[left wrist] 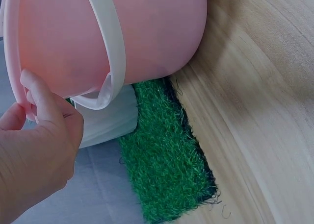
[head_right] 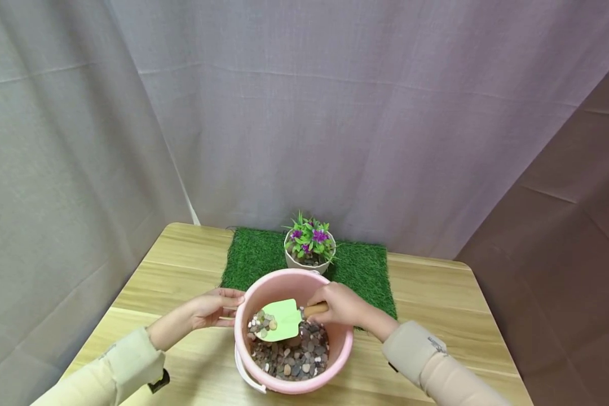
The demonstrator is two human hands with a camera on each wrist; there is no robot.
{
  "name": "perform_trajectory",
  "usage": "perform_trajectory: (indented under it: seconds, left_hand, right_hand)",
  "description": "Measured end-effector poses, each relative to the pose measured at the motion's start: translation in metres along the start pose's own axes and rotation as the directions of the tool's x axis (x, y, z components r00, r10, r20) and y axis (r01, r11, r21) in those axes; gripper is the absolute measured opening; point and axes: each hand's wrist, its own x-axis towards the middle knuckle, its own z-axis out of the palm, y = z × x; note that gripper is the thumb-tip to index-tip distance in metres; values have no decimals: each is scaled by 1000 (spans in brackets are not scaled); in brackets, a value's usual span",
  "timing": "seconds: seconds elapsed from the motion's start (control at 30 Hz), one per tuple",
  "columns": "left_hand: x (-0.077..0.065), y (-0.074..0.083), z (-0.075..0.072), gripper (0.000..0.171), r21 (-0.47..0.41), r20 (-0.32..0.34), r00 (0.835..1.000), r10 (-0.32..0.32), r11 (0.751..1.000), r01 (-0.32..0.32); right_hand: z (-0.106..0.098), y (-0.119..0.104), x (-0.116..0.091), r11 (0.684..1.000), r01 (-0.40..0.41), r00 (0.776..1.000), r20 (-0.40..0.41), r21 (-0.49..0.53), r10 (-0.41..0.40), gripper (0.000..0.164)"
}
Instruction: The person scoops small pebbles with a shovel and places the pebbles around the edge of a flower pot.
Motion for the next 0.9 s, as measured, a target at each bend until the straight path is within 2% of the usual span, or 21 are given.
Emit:
perform_trajectory:
  seconds: [0.2, 0.43, 0.6, 0.9]
  left_hand:
    - [-1, 1, 1, 42, -3, 13, 1000, 2, 1000, -2]
    - [-1, 2, 0, 44, 8, -7, 1000, 0, 1000, 0]
    - [-1, 1, -2, 45, 9, -14, 1000, 0, 1000, 0]
    - [-2, 1, -1, 45, -3, -9, 1000, 3, 1000, -3]
  right_hand:
    - [-2, 4, -3, 999, 0, 1000, -7, 39, 0, 21]
    - [-4, 9, -6, 997, 18, 998, -69, 75, -13, 19]
    - [-8, 10, -6, 995, 37, 996, -86, 93, -29, 18]
    - [-25, 12, -10, 991, -30, 994, -103, 132, 43, 20]
